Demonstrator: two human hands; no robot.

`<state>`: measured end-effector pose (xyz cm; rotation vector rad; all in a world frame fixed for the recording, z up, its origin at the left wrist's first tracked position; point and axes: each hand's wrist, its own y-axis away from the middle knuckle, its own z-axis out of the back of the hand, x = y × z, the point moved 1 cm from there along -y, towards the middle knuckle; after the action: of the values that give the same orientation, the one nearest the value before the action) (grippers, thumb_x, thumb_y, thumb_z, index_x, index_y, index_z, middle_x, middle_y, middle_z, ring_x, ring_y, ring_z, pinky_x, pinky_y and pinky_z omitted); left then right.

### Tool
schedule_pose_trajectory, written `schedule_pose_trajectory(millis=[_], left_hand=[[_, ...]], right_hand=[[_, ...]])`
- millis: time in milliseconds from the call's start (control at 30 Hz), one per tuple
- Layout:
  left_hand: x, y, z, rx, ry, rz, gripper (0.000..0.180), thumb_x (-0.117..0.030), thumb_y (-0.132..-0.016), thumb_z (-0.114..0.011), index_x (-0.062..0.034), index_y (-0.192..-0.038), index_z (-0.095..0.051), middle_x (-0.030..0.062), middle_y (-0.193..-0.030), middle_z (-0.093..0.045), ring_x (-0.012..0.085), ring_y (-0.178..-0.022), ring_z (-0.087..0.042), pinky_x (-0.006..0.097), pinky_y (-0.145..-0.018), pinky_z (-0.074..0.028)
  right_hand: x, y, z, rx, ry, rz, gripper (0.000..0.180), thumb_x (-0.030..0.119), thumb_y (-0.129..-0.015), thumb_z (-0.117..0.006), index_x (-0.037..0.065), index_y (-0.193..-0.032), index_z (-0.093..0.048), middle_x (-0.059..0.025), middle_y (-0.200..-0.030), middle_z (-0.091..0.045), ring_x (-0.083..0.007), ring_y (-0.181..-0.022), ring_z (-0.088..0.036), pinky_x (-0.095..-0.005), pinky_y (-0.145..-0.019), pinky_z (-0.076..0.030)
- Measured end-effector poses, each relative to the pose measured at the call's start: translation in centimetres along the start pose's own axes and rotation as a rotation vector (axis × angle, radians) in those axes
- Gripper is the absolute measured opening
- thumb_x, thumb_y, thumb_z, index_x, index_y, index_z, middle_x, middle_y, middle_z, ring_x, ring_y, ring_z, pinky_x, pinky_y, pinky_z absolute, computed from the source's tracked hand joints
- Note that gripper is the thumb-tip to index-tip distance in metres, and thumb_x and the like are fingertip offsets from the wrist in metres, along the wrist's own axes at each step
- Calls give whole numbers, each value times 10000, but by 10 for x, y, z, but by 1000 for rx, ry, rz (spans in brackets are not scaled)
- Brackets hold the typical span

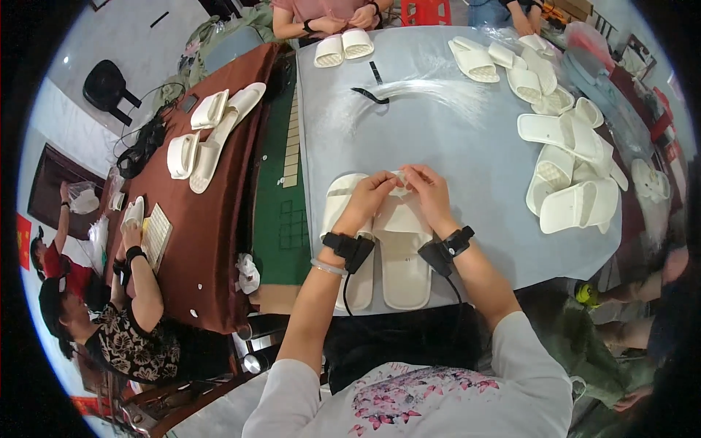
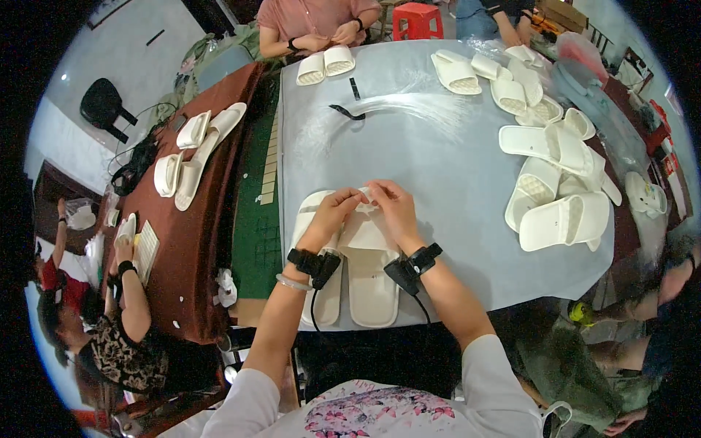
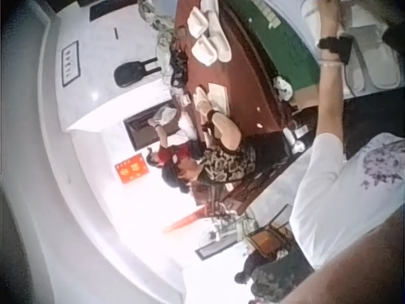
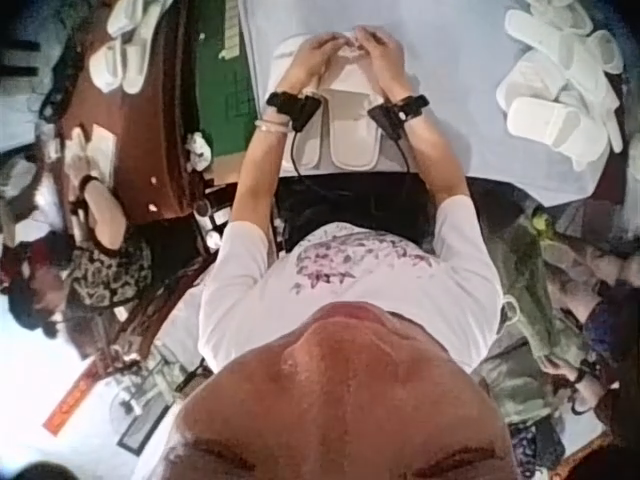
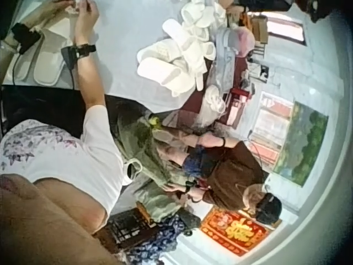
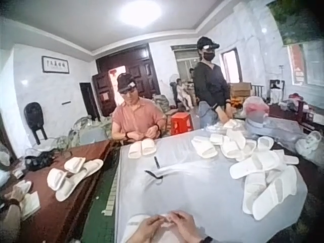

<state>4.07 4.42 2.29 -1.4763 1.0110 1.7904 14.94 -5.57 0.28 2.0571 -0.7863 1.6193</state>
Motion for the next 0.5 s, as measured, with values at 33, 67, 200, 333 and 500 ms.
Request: schedule_pose_trajectory(millis=[33, 67, 200, 333, 500], left_hand=[[2, -1, -2, -12, -25, -18, 189, -213, -880, -490, -70, -869, -614, -77, -610, -436, 27, -538, -356, 179, -487, -289], [3, -1, -2, -24, -51, -37, 185, -211, -879, -492, -72, -869, -613, -79, -616, -434, 26, -541, -352, 181, -486, -287], [6, 1, 0, -5, -34, -81, 180, -199, -875, -492, -57, -870, -602, -46, -631, -481, 24, -476, -375, 201, -409, -304], [4, 5, -2, 22, -25, -31, 179, -200, -874, -495, -64, -878, -610, -66, -657, -473, 29, -554, -365, 178, -500, -298], [0, 2, -5, -23, -87, -38, 170, -170, -865, -491, -49, -870, -609, -66, -664, -475, 25, -570, -363, 178, -501, -290]], right_hand=[[-3, 0, 1, -55, -86, -5, 226, 204, -847, -563, 10, -942, -631, -3, -764, -582, -76, -685, -500, -206, -637, -404], [-4, 0, 1, -51, -87, -10, 226, 204, -847, -563, 10, -942, -631, -3, -764, -582, -76, -685, -500, -206, -637, -404], [-6, 1, 1, -23, -46, -41, 231, 200, -842, -564, 12, -962, -626, -1, -782, -579, -76, -694, -499, -207, -642, -401], [-7, 4, 2, -59, -47, -31, 234, 199, -841, -561, 9, -965, -619, -10, -802, -588, -78, -706, -503, -213, -656, -409], [-3, 5, 3, -25, -30, -48, 258, 229, -846, -561, 2, -958, -610, -23, -803, -592, -92, -716, -518, -221, -668, -421]])
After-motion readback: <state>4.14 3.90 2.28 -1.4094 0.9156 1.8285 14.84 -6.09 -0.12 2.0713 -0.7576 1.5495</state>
